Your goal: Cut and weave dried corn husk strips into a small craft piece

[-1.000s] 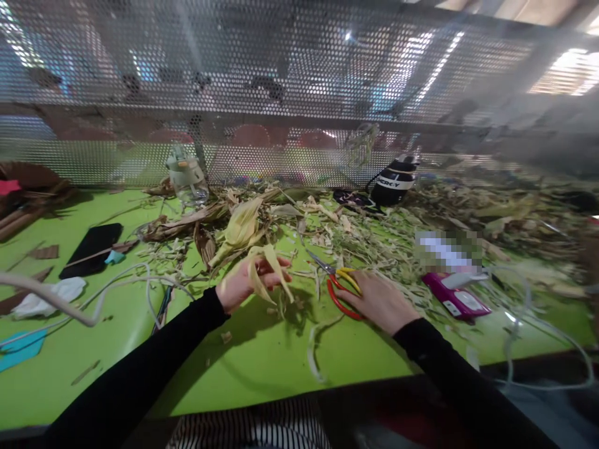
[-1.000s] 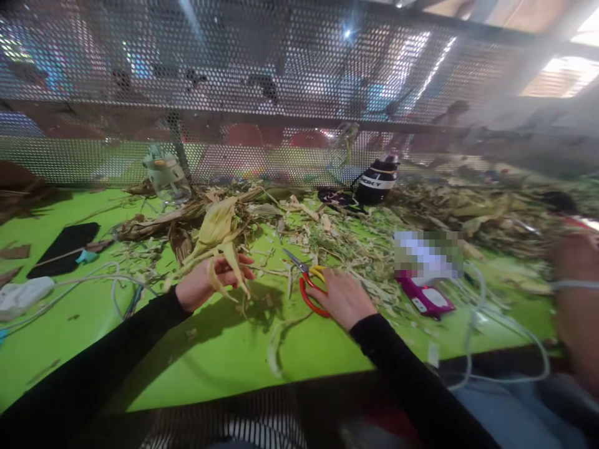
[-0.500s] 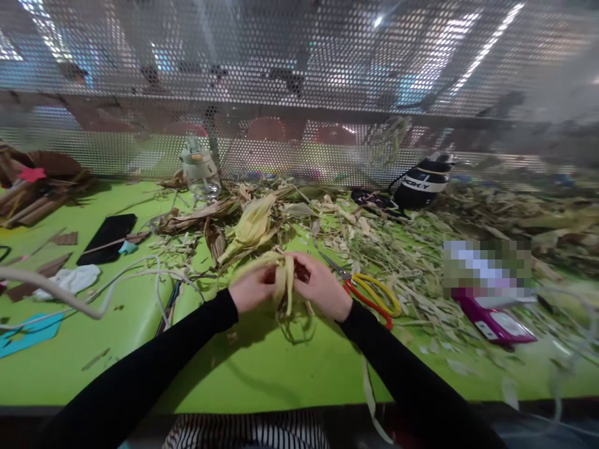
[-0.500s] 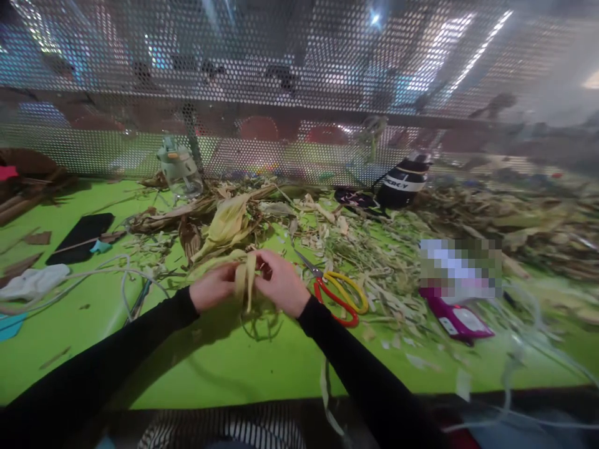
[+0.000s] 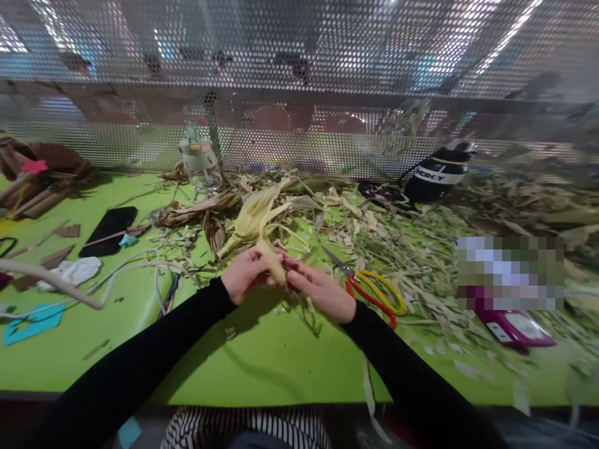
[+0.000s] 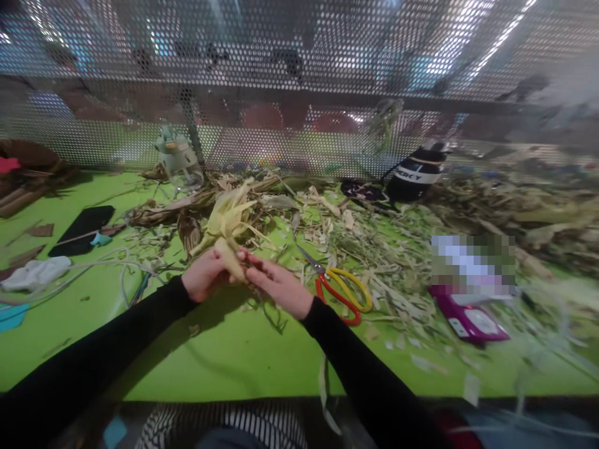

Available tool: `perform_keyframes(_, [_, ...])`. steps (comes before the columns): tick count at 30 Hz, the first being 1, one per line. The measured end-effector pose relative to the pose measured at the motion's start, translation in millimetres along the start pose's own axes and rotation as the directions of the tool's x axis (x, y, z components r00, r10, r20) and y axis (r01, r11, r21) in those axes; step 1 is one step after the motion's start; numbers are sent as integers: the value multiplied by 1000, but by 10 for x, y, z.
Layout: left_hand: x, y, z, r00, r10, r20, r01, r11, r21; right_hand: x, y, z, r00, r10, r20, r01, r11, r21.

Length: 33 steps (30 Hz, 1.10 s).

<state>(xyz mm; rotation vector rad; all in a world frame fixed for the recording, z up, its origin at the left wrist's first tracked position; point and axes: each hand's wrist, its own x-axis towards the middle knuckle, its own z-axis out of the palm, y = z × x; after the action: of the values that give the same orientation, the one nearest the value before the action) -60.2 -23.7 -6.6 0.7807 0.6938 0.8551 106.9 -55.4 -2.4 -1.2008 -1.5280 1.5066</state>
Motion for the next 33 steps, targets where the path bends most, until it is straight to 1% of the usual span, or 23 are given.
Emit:
perform_keyframes(3, [24, 48, -10, 999, -19, -32, 18, 999, -29, 6, 13, 21, 999, -51, 13, 52, 997, -61])
perform_keyframes(7, [40, 109, -27, 995, -22, -95, 11, 993, -115, 34, 54, -36, 1000, -2, 11, 3, 990, -142])
perform_keyframes(10, [54, 158, -43, 986, 5, -169, -29, 989, -142, 35, 56, -95, 1000, 8, -13, -10, 987, -158])
perform_keyframes(14, [73, 220, -66, 967, 44, -249, -88, 982, -167, 14, 18, -141, 997, -61, -55, 53, 990, -131])
perform_keyframes(17, [84, 246, -93, 956, 105, -276, -154, 975, -161, 3, -3, -183, 992, -86, -88, 68, 979, -191])
perform_keyframes(19, [83, 245, -106, 961, 117, -251, -151, 981, -121, 3, -6, -208, 979, -135, -154, 82, 947, -311])
perform_keyframes(20, [77, 237, -106, 969, 106, -223, -128, 988, -87, 4, -5, -214, 960, -192, -204, 104, 920, -379])
perform_keyframes(22, [57, 206, -89, 987, 70, -147, -71, 997, -1, 2, -3, -200, 893, -355, -277, 177, 843, -509])
perform_keyframes(24, [29, 156, -55, 995, 56, -78, -49, 995, 92, -8, -4, -154, 810, -517, -275, 268, 745, -611])
perform_keyframes(25, [14, 126, -35, 997, 60, -52, -52, 990, 134, -17, -7, -124, 779, -576, -247, 306, 693, -652])
perform_keyframes(26, [0, 94, -15, 997, 70, -26, -64, 983, 173, -28, -10, -92, 758, -618, -209, 336, 644, -688])
perform_keyframes(27, [-12, 61, 4, 996, 85, 4, -84, 974, 210, -39, -13, -63, 744, -646, -168, 360, 600, -714])
perform_keyframes(28, [-23, 29, 21, 994, 101, 35, -107, 964, 242, -49, -16, -39, 741, -660, -124, 383, 568, -729])
perform_keyframes(30, [-39, -27, 48, 990, 99, 99, -123, 953, 276, -63, -21, -11, 747, -661, -69, 417, 547, -726])
perform_keyframes(31, [-44, -48, 58, 990, 77, 122, -108, 956, 274, -68, -23, -9, 751, -656, -73, 423, 563, -710])
perform_keyframes(32, [-49, -64, 66, 990, 45, 133, -78, 964, 255, -70, -24, -13, 756, -646, -106, 416, 599, -684])
perform_keyframes(33, [-52, -74, 72, 991, 11, 135, -41, 974, 222, -71, -26, -22, 765, -622, -165, 393, 655, -646])
